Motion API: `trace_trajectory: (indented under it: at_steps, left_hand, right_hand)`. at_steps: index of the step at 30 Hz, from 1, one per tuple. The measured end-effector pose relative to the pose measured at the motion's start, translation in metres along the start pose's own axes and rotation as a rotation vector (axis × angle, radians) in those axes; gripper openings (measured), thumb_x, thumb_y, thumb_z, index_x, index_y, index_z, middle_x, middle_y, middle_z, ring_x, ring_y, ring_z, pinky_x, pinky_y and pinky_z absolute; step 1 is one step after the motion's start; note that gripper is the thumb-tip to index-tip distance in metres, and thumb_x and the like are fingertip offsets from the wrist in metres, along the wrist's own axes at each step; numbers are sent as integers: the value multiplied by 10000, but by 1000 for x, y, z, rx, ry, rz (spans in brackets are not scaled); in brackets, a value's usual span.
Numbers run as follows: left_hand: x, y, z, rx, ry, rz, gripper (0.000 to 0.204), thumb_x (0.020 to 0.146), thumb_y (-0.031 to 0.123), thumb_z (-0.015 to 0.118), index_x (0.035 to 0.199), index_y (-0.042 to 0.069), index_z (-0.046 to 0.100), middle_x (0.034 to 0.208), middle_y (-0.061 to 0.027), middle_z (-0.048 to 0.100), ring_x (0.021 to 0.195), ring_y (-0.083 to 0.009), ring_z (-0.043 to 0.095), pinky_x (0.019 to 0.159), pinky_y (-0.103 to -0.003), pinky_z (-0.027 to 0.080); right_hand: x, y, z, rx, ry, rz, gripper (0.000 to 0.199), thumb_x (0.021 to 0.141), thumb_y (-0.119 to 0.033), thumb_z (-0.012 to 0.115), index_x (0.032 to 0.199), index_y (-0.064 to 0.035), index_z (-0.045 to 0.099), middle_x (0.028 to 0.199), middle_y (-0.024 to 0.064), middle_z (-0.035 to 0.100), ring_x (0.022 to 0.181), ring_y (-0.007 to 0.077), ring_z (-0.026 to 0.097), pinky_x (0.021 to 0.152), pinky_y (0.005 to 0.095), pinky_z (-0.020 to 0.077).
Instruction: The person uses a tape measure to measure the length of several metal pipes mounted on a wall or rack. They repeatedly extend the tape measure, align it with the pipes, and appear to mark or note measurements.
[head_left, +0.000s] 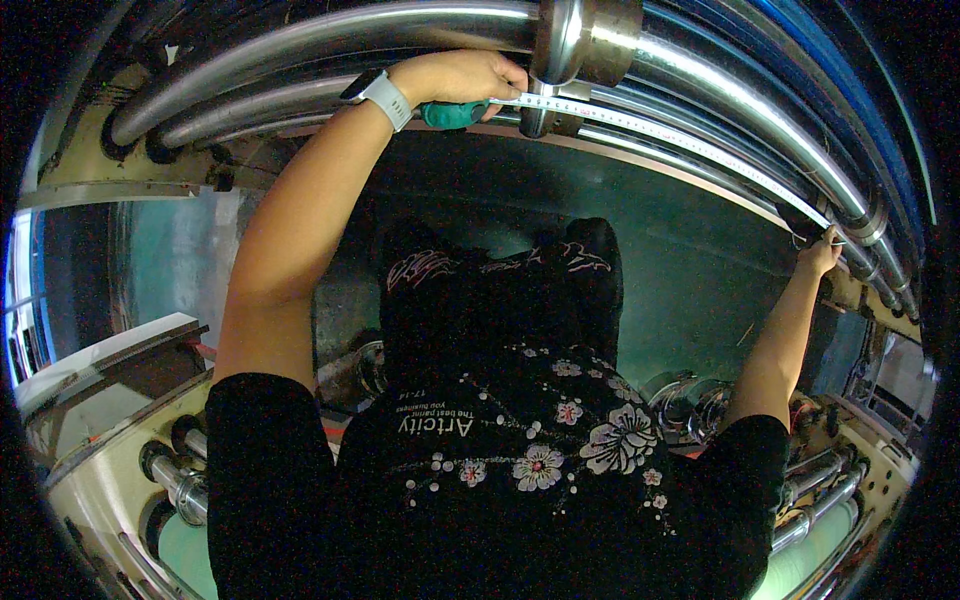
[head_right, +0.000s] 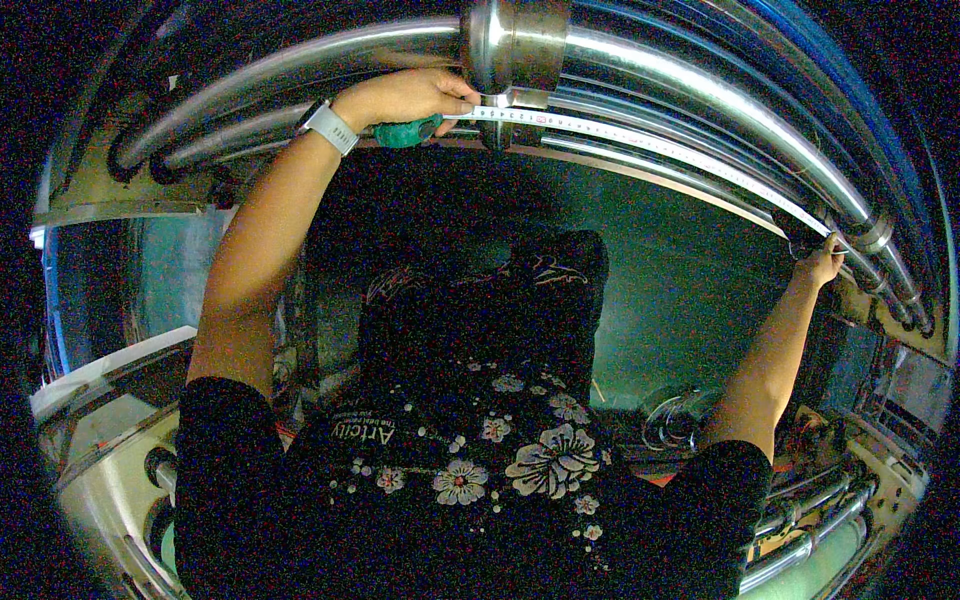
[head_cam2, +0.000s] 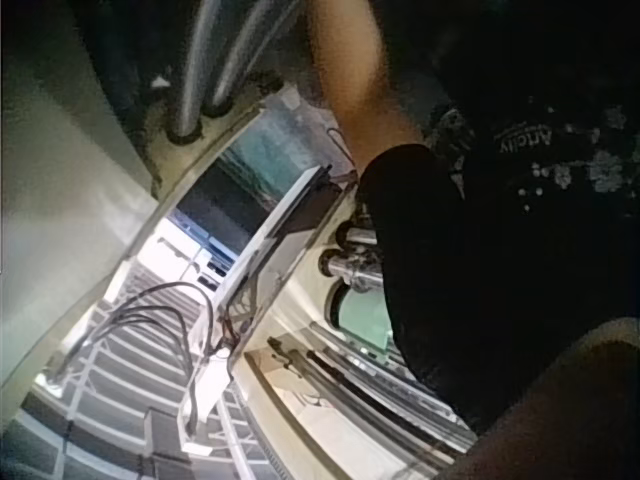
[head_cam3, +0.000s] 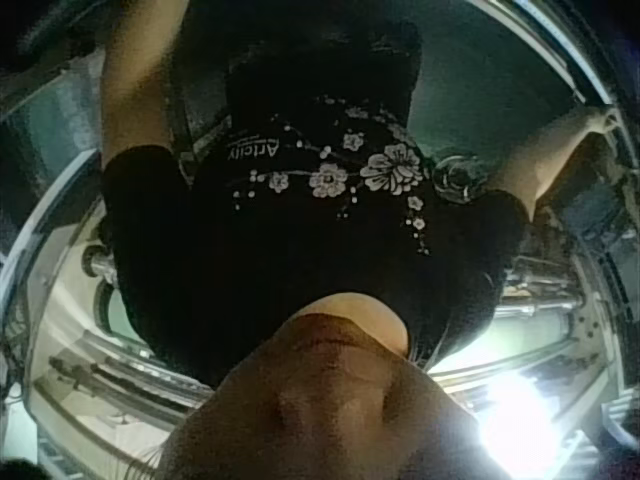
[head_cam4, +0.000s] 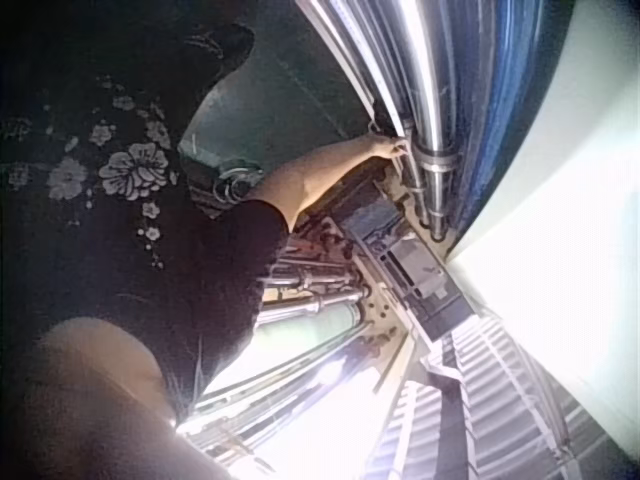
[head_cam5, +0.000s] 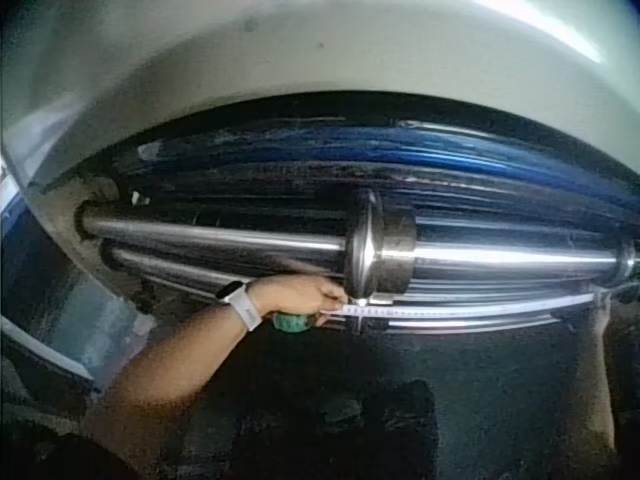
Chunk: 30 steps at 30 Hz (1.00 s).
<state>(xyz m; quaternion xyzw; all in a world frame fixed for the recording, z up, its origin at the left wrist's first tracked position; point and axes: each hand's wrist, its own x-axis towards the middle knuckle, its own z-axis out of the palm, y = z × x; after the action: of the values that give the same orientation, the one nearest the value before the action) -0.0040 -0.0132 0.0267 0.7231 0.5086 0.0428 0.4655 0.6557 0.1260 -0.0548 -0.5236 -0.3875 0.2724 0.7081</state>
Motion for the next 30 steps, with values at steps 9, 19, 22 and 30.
trace_trajectory:
  at_steps: [9, 19, 22, 30]
  left_hand:
    - [0, -2, 1, -9, 6, -24, 267, 850, 246, 430, 1029, 78, 535, 594, -5, 512, 549, -99, 501, 519, -246, 408]
    - [-4, -3, 2, -24, 0, -10, 241, 848, 259, 432, 935, 66, 548, 607, -8, 517, 570, -107, 504, 555, -257, 413]
    - [4, -7, 1, -25, -44, 88, 226, 844, 266, 424, 852, 72, 539, 619, -8, 515, 643, -113, 492, 666, -273, 401]
    - [48, -35, 62, 192, -12, 368, 193, 751, 163, 462, 891, 65, 551, 792, -104, 566, 749, -257, 528, 674, -374, 419]
  right_hand:
    - [-2, -2, 3, -26, 14, 9, 228, 784, -183, 585, 919, -27, 488, 850, 69, 542, 751, 202, 531, 630, 326, 456]
    - [-18, -4, 18, -145, 113, 56, 397, 741, -240, 636, 1036, -26, 478, 925, 99, 534, 768, 222, 535, 607, 322, 462]
    - [9, 13, -18, -78, -62, 50, 450, 754, -304, 611, 1081, -36, 459, 1007, 111, 501, 821, 235, 514, 615, 342, 464]
    - [28, 12, -175, -905, 100, 581, 439, 757, -351, 577, 1101, -103, 462, 718, 32, 570, 515, 193, 506, 459, 338, 447]
